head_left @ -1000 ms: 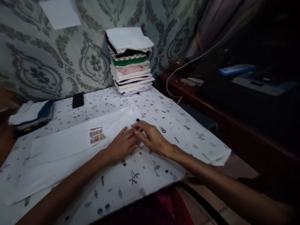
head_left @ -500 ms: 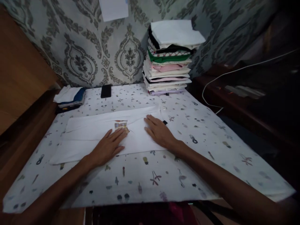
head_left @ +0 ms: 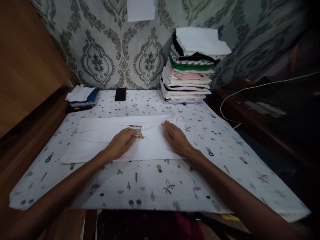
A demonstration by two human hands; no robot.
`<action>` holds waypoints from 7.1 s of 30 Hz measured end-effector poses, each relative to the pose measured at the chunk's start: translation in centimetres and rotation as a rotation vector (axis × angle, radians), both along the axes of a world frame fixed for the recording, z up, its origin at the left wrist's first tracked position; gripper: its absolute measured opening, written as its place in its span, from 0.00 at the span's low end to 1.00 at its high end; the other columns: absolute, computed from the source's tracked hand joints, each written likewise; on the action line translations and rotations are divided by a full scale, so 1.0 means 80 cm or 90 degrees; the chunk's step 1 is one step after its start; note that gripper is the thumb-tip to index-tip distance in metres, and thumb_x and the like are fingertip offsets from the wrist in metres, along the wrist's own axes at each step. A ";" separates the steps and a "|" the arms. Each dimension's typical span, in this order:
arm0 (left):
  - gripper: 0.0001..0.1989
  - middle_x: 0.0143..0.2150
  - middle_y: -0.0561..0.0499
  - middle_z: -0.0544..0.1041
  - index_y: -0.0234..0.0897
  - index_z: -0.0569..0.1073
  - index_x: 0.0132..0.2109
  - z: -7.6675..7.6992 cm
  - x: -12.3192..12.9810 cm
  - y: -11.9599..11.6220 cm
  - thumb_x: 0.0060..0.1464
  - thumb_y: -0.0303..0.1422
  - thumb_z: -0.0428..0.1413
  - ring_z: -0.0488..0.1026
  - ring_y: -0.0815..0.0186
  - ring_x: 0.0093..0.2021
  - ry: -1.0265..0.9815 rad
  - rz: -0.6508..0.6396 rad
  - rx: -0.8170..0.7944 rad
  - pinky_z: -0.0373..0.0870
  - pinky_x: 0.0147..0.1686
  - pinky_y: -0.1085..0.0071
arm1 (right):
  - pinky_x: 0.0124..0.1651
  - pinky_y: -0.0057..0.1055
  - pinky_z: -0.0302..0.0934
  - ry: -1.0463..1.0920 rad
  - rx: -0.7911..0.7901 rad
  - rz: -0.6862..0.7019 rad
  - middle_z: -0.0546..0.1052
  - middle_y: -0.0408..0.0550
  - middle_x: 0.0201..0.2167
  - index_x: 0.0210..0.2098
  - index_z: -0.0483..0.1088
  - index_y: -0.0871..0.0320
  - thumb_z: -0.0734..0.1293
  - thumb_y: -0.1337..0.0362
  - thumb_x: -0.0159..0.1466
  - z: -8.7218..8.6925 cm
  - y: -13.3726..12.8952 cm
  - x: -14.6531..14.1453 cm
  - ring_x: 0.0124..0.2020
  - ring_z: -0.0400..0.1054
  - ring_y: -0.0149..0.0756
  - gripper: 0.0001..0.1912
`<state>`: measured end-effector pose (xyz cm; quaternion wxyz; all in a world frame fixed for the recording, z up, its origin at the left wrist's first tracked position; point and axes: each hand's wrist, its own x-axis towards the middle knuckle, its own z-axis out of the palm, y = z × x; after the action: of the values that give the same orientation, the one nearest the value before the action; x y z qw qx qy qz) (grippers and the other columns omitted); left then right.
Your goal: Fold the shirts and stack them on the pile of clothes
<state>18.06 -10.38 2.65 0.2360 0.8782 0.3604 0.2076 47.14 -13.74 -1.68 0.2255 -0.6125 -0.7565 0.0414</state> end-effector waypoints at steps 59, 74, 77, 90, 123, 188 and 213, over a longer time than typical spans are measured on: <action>0.36 0.40 0.51 0.77 0.44 0.61 0.56 0.006 -0.281 -0.012 0.41 0.39 0.67 0.74 0.64 0.35 -0.295 0.344 -0.547 0.68 0.32 0.71 | 0.56 0.42 0.63 0.251 -0.140 0.339 0.77 0.52 0.48 0.54 0.67 0.57 0.58 0.69 0.68 0.006 0.081 -0.392 0.51 0.69 0.42 0.16; 0.25 0.30 0.58 0.69 0.41 0.66 0.52 -0.017 -0.287 -0.016 0.48 0.43 0.59 0.65 0.71 0.23 -0.162 0.476 -0.256 0.58 0.23 0.74 | 0.55 0.39 0.63 0.232 -0.128 0.300 0.76 0.55 0.48 0.55 0.69 0.61 0.58 0.71 0.69 0.010 0.077 -0.395 0.49 0.68 0.42 0.17; 0.18 0.32 0.56 0.72 0.41 0.69 0.50 -0.007 -0.284 -0.009 0.54 0.43 0.55 0.68 0.69 0.26 -0.013 0.482 -0.113 0.63 0.28 0.71 | 0.55 0.40 0.62 0.211 -0.114 0.288 0.76 0.56 0.47 0.54 0.70 0.62 0.58 0.73 0.68 0.011 0.076 -0.396 0.50 0.67 0.43 0.18; 0.14 0.44 0.41 0.76 0.34 0.76 0.44 0.013 -0.236 0.062 0.63 0.24 0.45 0.73 0.54 0.50 0.509 0.270 0.222 0.71 0.40 0.63 | 0.65 0.43 0.53 0.028 -0.052 0.271 0.67 0.61 0.63 0.58 0.68 0.67 0.59 0.71 0.68 0.030 0.090 -0.369 0.64 0.57 0.48 0.20; 0.32 0.74 0.41 0.52 0.34 0.53 0.72 -0.054 -0.235 0.053 0.69 0.47 0.36 0.44 0.55 0.75 0.318 0.278 0.078 0.48 0.69 0.48 | 0.73 0.52 0.35 -0.146 -0.178 0.050 0.48 0.63 0.73 0.71 0.48 0.72 0.47 0.48 0.74 0.021 0.101 -0.216 0.74 0.38 0.48 0.38; 0.12 0.19 0.60 0.62 0.39 0.65 0.30 0.061 -0.125 0.177 0.38 0.29 0.61 0.60 0.73 0.19 -0.219 0.382 -0.356 0.49 0.19 0.76 | 0.28 0.25 0.64 0.734 -0.342 0.140 0.69 0.37 0.23 0.28 0.65 0.57 0.61 0.71 0.54 0.058 0.002 -0.309 0.24 0.66 0.29 0.04; 0.09 0.24 0.51 0.75 0.34 0.70 0.29 0.021 0.015 0.179 0.49 0.34 0.61 0.71 0.71 0.21 0.024 0.247 -0.430 0.63 0.21 0.76 | 0.29 0.27 0.72 1.080 -0.578 -0.077 0.79 0.55 0.36 0.40 0.68 0.63 0.62 0.67 0.68 0.055 -0.047 -0.210 0.28 0.77 0.33 0.06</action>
<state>19.23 3.94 4.35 0.4618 0.6700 0.5723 0.1018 30.34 -17.52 2.71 0.4406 -0.4457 -0.2212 0.7472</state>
